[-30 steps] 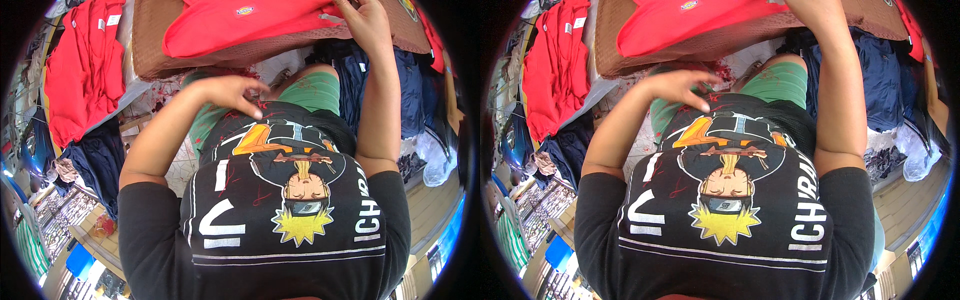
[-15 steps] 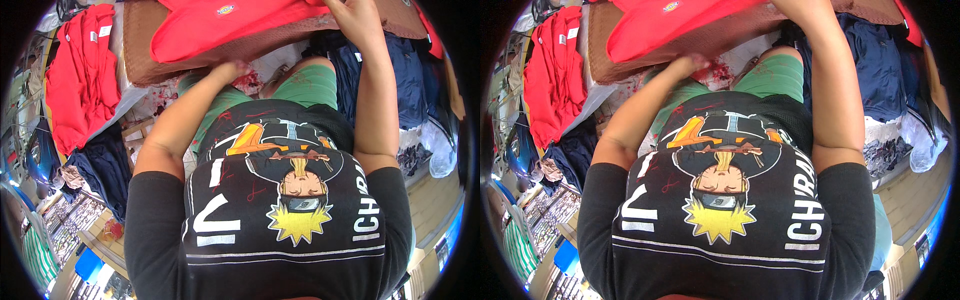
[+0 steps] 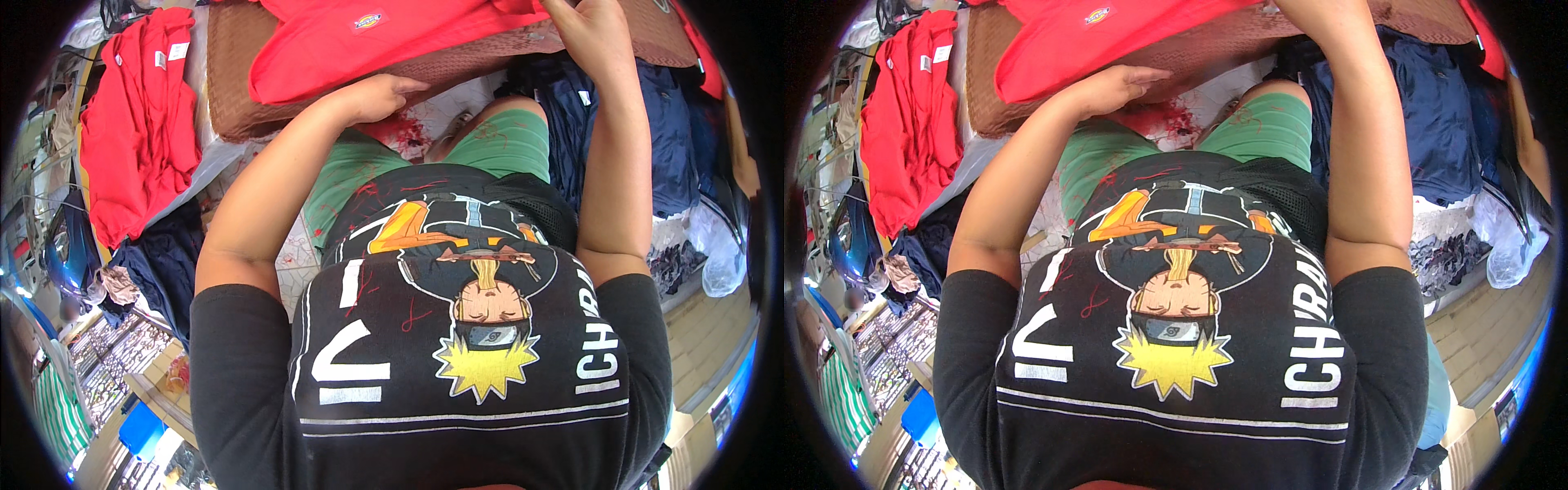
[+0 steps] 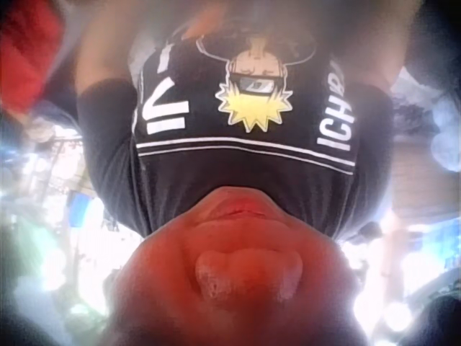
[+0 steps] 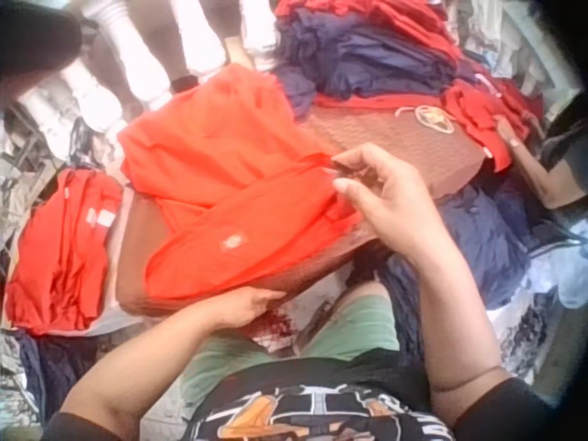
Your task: The person trims excess threads from the collar and labels of red shirts using small shears. They handle the shirts one at a time, inspect the collars, clip the threads, and move the processed items into a separate pile.
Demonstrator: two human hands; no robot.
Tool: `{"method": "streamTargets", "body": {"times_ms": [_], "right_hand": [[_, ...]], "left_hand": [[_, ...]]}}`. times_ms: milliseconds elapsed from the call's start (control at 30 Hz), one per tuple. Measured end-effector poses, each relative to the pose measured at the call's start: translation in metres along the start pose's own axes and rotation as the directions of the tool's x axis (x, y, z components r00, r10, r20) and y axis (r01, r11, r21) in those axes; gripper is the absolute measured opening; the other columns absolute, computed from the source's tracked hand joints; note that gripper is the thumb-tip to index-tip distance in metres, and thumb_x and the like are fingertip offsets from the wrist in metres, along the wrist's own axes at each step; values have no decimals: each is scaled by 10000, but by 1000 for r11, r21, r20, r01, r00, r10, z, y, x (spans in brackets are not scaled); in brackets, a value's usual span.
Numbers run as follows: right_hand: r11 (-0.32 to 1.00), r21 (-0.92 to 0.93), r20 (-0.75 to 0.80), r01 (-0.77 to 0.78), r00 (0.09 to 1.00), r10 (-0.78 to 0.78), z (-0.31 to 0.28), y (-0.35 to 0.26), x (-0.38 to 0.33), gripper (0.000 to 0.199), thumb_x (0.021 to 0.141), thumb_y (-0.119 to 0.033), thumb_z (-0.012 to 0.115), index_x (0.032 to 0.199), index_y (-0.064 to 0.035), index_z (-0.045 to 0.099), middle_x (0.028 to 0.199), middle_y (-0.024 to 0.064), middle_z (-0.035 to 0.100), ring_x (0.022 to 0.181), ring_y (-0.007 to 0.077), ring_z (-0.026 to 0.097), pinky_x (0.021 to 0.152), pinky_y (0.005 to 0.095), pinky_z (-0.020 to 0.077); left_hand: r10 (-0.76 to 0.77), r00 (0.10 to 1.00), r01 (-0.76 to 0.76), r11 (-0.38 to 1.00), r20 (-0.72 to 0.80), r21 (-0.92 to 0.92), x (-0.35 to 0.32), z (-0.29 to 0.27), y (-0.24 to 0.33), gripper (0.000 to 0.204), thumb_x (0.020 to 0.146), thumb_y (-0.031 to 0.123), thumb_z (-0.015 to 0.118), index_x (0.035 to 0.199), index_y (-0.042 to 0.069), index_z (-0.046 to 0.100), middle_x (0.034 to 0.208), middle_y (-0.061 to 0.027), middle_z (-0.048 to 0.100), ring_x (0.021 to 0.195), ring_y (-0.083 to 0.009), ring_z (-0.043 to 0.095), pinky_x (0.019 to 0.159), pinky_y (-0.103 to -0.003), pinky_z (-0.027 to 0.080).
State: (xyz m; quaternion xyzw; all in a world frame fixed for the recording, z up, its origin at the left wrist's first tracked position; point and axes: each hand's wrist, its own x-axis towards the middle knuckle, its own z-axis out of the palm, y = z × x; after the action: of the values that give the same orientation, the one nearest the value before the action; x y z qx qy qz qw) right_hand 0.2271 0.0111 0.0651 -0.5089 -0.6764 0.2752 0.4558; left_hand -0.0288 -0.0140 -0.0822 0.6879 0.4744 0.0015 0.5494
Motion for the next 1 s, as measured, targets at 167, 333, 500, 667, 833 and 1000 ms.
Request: {"method": "streamTargets", "body": {"times_ms": [167, 333, 500, 667, 833, 1000], "right_hand": [[998, 56, 7, -12, 1000, 12, 5, 1, -1, 189, 857, -13, 619, 1043, 17, 601, 907, 48, 664, 748, 86, 595, 672, 228, 491], [993, 116, 34, -1, 999, -3, 9, 7, -3, 190, 858, -10, 614, 1046, 16, 596, 888, 48, 657, 750, 88, 599, 665, 228, 492], [996, -46, 37, 80, 996, -79, -1, 3, -7, 207, 858, -25, 620, 1062, 6, 599, 883, 40, 654, 768, 96, 604, 683, 247, 496], [986, -43, -76, 163, 983, -166, -20, 38, 9, 251, 889, -136, 643, 1111, -18, 625, 905, 23, 642, 804, 72, 550, 733, 227, 446], [992, -48, -178, 119, 976, -126, -32, 33, 13, 249, 842, -116, 677, 1073, -32, 644, 896, 65, 673, 792, 102, 580, 738, 252, 468], [981, -184, -209, 58, 973, -96, -38, 20, 16, 261, 838, -129, 676, 1078, -34, 639, 901, 83, 669, 801, 132, 598, 757, 276, 473]], "left_hand": [[-228, 969, 231, 689, -98, 686, -12, 10, -61, 528, 832, 279, 670, 1298, 80, 519, 1159, -228, 610, 1091, -326, 589, 955, -382, 437], [-240, 970, 226, 823, -42, 521, 9, 32, -103, 549, 811, 368, 672, 1239, 44, 557, 1156, -239, 605, 1093, -355, 579, 942, -400, 442], [-45, 998, 30, 930, 33, 365, 12, 47, -35, 702, 843, 383, 657, 1385, 19, 399, 1276, -249, 530, 1206, -336, 508, 1026, -360, 382], [266, 939, -310, 929, 219, 203, -62, -4, 106, 514, 859, 333, 661, 1263, 35, 550, 1215, -174, 599, 1126, -304, 576, 961, -358, 449], [565, 559, 98, 682, -607, 725, -80, -81, 88, 428, 808, 213, 697, 1178, 22, 601, 1139, -174, 629, 1063, -300, 602, 921, -360, 469], [276, 524, 53, 934, -806, 354, -99, -115, 53, 353, 818, 241, 692, 1071, 3, 626, 1120, -177, 621, 1062, -296, 592, 876, -353, 471]]}}
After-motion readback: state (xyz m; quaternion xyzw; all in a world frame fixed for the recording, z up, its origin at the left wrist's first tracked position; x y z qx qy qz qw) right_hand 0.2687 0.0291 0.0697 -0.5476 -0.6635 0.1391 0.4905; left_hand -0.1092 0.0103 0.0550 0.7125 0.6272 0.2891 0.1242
